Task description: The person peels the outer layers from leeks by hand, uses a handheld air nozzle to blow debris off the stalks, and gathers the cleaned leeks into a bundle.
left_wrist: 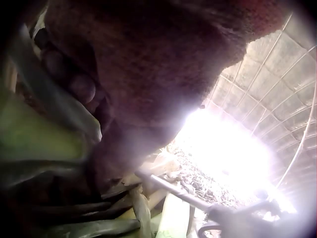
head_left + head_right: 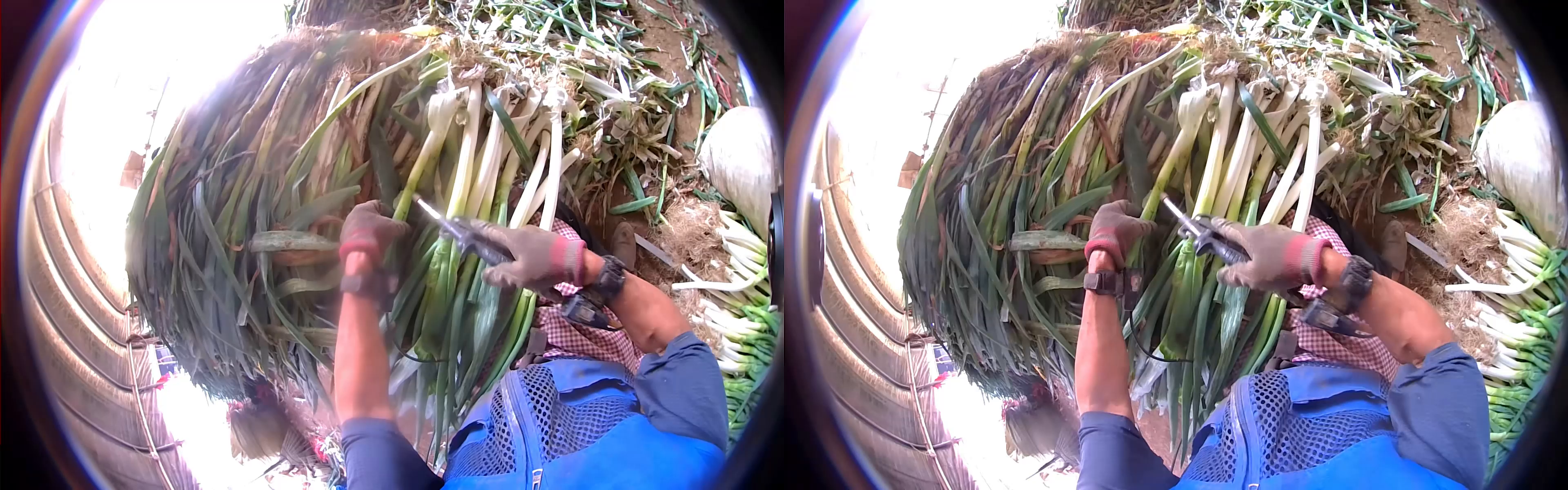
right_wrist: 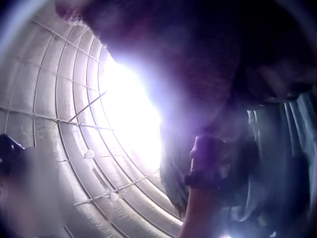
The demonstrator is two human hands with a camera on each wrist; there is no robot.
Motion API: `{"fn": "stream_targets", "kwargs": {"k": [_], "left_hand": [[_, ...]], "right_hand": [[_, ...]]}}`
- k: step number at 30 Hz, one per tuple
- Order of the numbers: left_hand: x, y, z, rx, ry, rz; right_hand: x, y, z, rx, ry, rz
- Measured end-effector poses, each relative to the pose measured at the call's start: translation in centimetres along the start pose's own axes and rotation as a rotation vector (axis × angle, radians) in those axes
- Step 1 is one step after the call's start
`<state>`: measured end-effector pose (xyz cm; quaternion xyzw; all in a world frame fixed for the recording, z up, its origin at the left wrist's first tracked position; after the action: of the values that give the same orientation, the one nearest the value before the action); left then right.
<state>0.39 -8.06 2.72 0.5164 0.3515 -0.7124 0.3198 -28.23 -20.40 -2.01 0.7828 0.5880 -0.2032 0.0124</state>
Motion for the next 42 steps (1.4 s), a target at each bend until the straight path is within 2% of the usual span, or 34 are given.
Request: {"fn": "stream_targets", "kwargs": {"k": [1,3,4,5,7,9,11,12,13,15,17,18,19,21,22,23,25,26,28,29,31,32,33,35,37,42], "left_hand": [[0.2,-0.2,-0.1,-0.041,-0.023,0.012],[0.4,-0.2,-0.7,-0.076,-0.046,0.027],[0.3,0.1,-0.8,-0.038,-0.03,0.044],[0.2,0.1,-0.7,-0.002,-0.015,0.059],[0.5,0.2,-0.8,-0.025,-0.014,0.046],[0.9,0.1,-1.5,-0.055,-0.005,0.025],[0.7,0.4,-1.2,0.011,-0.02,0.075],[0.7,0.5,-1.2,0.015,-0.023,0.077],[0.8,0.4,-1.2,0.018,-0.028,0.075],[0.4,0.2,-0.9,0.017,-0.03,0.072],[0.2,-0.2,-0.7,-0.013,-0.03,0.078],[0.2,-0.2,-0.6,-0.011,-0.033,0.079],[0.1,-0.2,-0.5,0.003,-0.024,0.103],[0.0,-0.4,-0.3,0.014,-0.013,0.126],[-0.1,-0.5,-0.1,-0.018,-0.014,0.11],[0.0,-0.6,-0.3,-0.052,-0.014,0.09],[0.0,-0.7,-0.6,-0.054,-0.024,0.092],[-0.2,-0.5,-0.2,-0.045,-0.041,0.103],[-0.4,-0.7,0.2,-0.04,-0.026,0.119],[-0.6,-0.7,0.4,-0.039,-0.003,0.133],[-0.8,-0.9,0.4,-0.045,-0.01,0.147],[-0.8,-1.0,0.2,-0.047,-0.018,0.161],[-0.7,-1.0,0.1,-0.043,-0.02,0.162],[-0.3,-0.8,-0.3,-0.024,-0.023,0.138],[-0.3,-1.1,0.3,-0.023,-0.028,0.139],[-0.9,-1.6,0.6,-0.022,-0.059,0.11]], "right_hand": [[0.6,-0.4,0.1,0.004,0.006,-0.011],[1.0,-1.0,-1.1,-0.207,-0.009,-0.026],[0.8,-1.0,-1.5,-0.078,0.035,-0.041],[0.6,-0.9,-1.4,-0.078,0.031,-0.039],[0.6,-0.4,-0.7,0.043,0.028,-0.027],[1.3,-0.2,-0.5,0.027,0.047,-0.024],[1.2,0.0,-0.7,-0.014,0.066,0.008],[0.5,0.6,-0.8,0.086,0.053,0.003],[0.5,1.0,-0.2,0.033,0.128,0.091],[0.3,0.6,-0.3,-0.033,0.117,0.104],[0.8,-0.2,-1.1,-0.06,0.087,0.006],[2.3,-0.1,-0.6,-0.244,0.014,0.147],[2.5,0.1,0.6,-0.243,0.01,0.15],[1.5,0.9,-0.6,0.002,0.01,0.16],[0.6,0.4,-1.9,0.11,0.057,0.066],[1.2,0.3,-1.6,0.015,0.149,0.017],[2.3,-0.7,-1.4,-0.099,0.074,0.048],[1.9,-0.3,-1.7,-0.1,0.069,0.055],[1.2,0.8,-1.8,0.1,-0.028,0.071],[1.3,0.7,-1.5,0.098,-0.029,0.072],[2.1,0.6,-0.3,-0.051,0.079,0.14],[2.8,0.6,-0.7,-0.183,0.08,0.213],[2.7,0.8,-0.5,-0.184,0.077,0.216],[2.0,2.2,-0.5,0.018,0.032,0.169],[0.5,3.6,-0.8,0.116,0.013,0.201],[-2.8,6.9,-0.2,0.188,-0.076,0.354]]}}
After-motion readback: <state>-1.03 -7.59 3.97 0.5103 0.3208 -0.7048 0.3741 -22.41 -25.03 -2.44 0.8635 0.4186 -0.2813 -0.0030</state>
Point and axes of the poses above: each hand's wrist, its own y-axis towards the middle knuckle, its own x-axis out of the palm, z = x × y, the point moved 3 cm from there along y, towards the middle knuckle, and after that the axes turned 14 degrees about z, right-handed, at the moved point
